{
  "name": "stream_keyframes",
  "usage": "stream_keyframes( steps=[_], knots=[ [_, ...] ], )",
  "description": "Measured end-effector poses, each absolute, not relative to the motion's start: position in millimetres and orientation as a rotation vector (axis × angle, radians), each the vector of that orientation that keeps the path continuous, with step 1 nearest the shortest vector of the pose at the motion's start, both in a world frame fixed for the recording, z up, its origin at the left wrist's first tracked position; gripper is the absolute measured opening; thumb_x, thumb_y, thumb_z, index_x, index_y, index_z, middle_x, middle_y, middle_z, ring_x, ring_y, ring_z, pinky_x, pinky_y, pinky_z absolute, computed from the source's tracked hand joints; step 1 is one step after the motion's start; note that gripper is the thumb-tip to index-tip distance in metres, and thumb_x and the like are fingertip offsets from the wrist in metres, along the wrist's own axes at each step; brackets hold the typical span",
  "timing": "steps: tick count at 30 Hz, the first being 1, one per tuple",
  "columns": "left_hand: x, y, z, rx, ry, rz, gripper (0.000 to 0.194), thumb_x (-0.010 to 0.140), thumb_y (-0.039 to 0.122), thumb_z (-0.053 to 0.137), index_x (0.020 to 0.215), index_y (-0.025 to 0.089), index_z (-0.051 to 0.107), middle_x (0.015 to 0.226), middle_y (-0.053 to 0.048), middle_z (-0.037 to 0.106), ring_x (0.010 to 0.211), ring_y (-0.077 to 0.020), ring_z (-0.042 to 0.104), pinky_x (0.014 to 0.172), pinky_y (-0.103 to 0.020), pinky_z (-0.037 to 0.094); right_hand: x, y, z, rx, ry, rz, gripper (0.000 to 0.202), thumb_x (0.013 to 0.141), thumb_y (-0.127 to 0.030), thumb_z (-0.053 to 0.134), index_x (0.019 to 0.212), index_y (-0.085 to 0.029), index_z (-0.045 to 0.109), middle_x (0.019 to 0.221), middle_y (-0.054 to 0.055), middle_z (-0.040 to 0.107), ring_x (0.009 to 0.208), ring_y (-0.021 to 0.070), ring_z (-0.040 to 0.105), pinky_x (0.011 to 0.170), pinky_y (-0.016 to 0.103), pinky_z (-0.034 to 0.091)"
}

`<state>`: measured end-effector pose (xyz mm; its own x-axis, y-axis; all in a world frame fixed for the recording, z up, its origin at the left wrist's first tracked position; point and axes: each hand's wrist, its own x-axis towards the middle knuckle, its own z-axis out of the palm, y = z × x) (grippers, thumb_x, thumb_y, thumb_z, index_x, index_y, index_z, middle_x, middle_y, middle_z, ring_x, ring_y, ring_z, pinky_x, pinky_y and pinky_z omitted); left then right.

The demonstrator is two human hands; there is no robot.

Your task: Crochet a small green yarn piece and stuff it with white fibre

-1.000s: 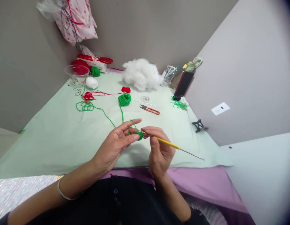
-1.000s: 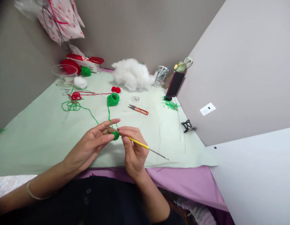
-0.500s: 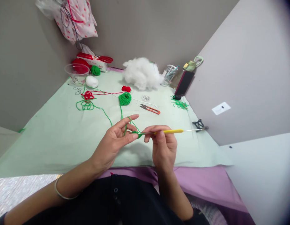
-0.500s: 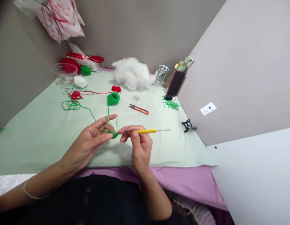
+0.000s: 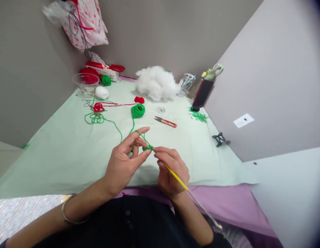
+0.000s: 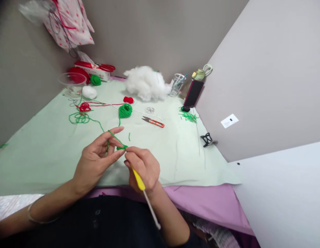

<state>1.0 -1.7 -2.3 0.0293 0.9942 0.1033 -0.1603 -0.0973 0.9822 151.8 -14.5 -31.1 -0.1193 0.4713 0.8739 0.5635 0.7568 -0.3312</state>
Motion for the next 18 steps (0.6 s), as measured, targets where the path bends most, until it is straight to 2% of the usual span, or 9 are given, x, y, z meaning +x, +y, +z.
stream_keyframes(
  steps=[4, 8, 11, 13, 18],
  knots=[
    [-1, 0, 0, 0.885, 0.812, 1.127, 0.064, 0.077, 0.023, 0.086, 0.137, 0.025, 0.065, 0.086, 0.002, 0.063, 0.081, -0.0106, 0.057, 0.077, -0.020, 0.046, 150, -16, -34, -0.910, -1.748, -0.235, 0.033, 0.093, -0.007, 0.065, 0.120, -0.025, 0.073, 0.107, 0.009, 0.072, 0.097, 0.0198, 0.072, 0.076, 0.033, 0.062],
    [-7, 6, 5, 0.612, 0.712, 0.928, 0.055, 0.079, 0.026, 0.085, 0.132, 0.020, 0.071, 0.085, 0.000, 0.064, 0.078, -0.0101, 0.057, 0.079, -0.021, 0.046, 151, -18, -24, -0.880, -1.534, 0.189, 0.029, 0.098, -0.011, 0.056, 0.115, -0.028, 0.073, 0.096, 0.005, 0.072, 0.086, 0.0185, 0.069, 0.071, 0.035, 0.058],
    [-8, 7, 7, 0.649, 0.730, 1.007, 0.050, 0.079, 0.024, 0.085, 0.127, 0.022, 0.074, 0.086, 0.000, 0.065, 0.077, -0.0101, 0.056, 0.078, -0.021, 0.045, 151, -16, -15, -0.812, -1.304, 0.521, 0.024, 0.102, -0.016, 0.053, 0.103, -0.027, 0.075, 0.084, 0.003, 0.069, 0.073, 0.0163, 0.063, 0.065, 0.034, 0.053],
    [-7, 5, 7, 0.718, 0.719, 1.049, 0.048, 0.078, 0.022, 0.086, 0.126, 0.024, 0.075, 0.086, 0.001, 0.065, 0.079, -0.0101, 0.056, 0.079, -0.021, 0.044, 150, -13, -12, -0.780, -1.295, 0.623, 0.021, 0.101, -0.019, 0.056, 0.100, -0.027, 0.076, 0.088, 0.004, 0.071, 0.077, 0.0169, 0.064, 0.068, 0.034, 0.054],
    [-1, 1, 2, 0.806, 0.735, 1.134, 0.049, 0.079, 0.019, 0.086, 0.126, 0.028, 0.075, 0.085, 0.003, 0.067, 0.085, -0.0107, 0.060, 0.086, -0.022, 0.045, 146, -13, -19, -0.886, -1.452, 0.520, 0.028, 0.099, -0.012, 0.058, 0.111, -0.030, 0.076, 0.097, 0.004, 0.075, 0.089, 0.0179, 0.070, 0.075, 0.034, 0.059]
  ],
)
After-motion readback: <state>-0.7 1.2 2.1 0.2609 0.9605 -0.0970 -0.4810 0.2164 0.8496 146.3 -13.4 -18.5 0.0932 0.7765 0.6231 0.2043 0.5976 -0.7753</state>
